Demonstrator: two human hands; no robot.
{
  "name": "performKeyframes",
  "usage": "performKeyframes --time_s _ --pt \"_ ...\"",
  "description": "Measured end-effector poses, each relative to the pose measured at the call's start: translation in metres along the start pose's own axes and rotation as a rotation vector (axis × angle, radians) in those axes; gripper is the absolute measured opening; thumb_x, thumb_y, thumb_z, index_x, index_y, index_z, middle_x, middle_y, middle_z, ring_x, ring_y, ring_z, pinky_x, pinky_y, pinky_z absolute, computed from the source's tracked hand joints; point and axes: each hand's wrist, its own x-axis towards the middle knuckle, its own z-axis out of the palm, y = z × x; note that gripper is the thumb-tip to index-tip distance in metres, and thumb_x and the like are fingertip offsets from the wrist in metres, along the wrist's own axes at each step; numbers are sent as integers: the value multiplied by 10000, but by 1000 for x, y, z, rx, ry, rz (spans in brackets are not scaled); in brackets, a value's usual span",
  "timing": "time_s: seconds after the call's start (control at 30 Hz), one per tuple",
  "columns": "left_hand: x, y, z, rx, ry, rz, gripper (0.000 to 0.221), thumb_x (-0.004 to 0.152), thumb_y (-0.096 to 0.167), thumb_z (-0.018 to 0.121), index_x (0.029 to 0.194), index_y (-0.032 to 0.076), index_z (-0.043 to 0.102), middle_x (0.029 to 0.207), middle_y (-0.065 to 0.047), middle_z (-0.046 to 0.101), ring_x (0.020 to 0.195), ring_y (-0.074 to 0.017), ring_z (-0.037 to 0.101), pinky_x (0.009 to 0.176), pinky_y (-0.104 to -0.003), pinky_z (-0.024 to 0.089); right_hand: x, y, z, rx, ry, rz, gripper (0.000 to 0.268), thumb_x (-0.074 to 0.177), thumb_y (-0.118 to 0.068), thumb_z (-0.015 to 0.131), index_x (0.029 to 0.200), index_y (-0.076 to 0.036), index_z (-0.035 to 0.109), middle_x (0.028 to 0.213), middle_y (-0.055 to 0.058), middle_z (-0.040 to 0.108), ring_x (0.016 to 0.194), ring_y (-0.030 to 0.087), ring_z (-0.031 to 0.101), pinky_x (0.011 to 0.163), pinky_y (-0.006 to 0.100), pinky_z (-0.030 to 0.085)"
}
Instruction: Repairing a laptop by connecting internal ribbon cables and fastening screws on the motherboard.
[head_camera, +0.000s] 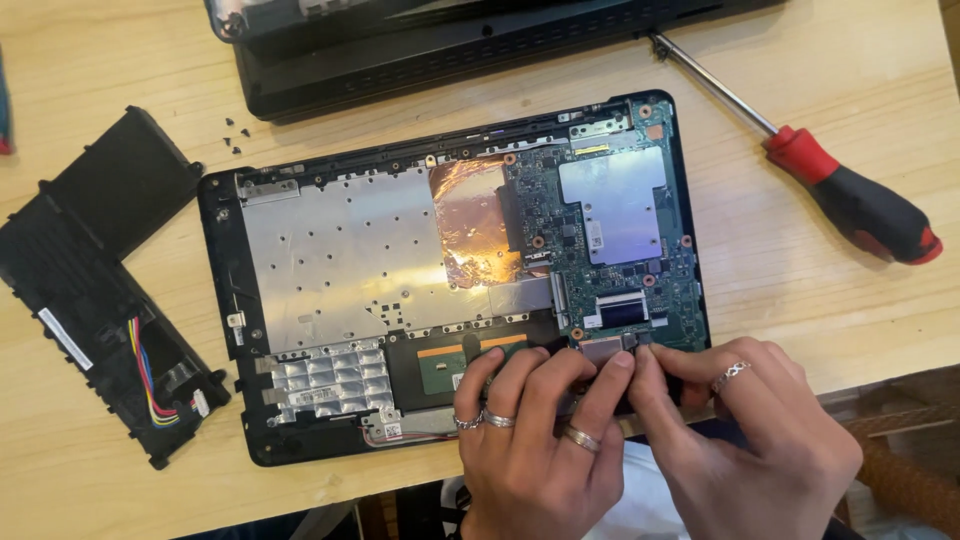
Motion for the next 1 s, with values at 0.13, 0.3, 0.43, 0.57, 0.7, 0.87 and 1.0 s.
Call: performKeyframes --time_s 0.13,0.3,0.43,0.57,0.7,0.87,1.0 --pt "2 -1 -4 -18 -5 20 256 977 149 531 1105 189 749 1008 -8 690 928 -232 651 916 -446 477 1 -3 -3 -20 -18 44 134 938 19 831 847 -7 736 709 57 629 612 161 494 643 269 445" --pt "1 -1 -5 -26 -24 22 248 940 142 576 1109 174 756 1035 -21 698 961 -250 645 922 -459 487 5 -3 -6 5 -40 40 82 954 26 810 902 -8 756 717 60 594 610 136 481 619 248 423" --pt "2 -2 -1 -19 -2 31 261 936 141 564 1094 191 765 1036 -26 713 932 -249 652 894 -459 494 0 -5 -4 -63 17 23 113 940 42 821 869 -23 761 755 68 671 622 146 534 621 258 433" --pt "0 -2 -2 -17 -2 37 254 955 165 559 1101 204 763 1026 -17 708 928 -246 663 902 -455 489 -1 -6 -5 -78 19 28 131 929 31 832 844 -36 758 748 56 665 639 141 556 648 252 470" --pt "1 -3 -3 -26 -6 33 259 963 155 549 1107 190 762 1035 -25 704 934 -260 650 895 -471 500 1 -8 -5 -105 -4 10 141 933 15 861 847 -50 769 723 39 632 616 140 522 679 261 445" --pt "0 -2 -3 -13 -12 22 248 958 160 575 1111 202 766 1047 -16 710 943 -249 655 907 -468 502 -1 -12 -2 -77 30 12 128 934 52 843 854 -9 764 759 83 659 634 151 536 659 256 463" --pt "-1 -2 -3 -18 -26 16 245 944 155 601 1119 203 765 1051 -13 705 946 -251 651 902 -475 511 -6 -11 1 -56 64 28 126 935 76 855 865 23 765 773 109 670 614 145 537 628 249 467"
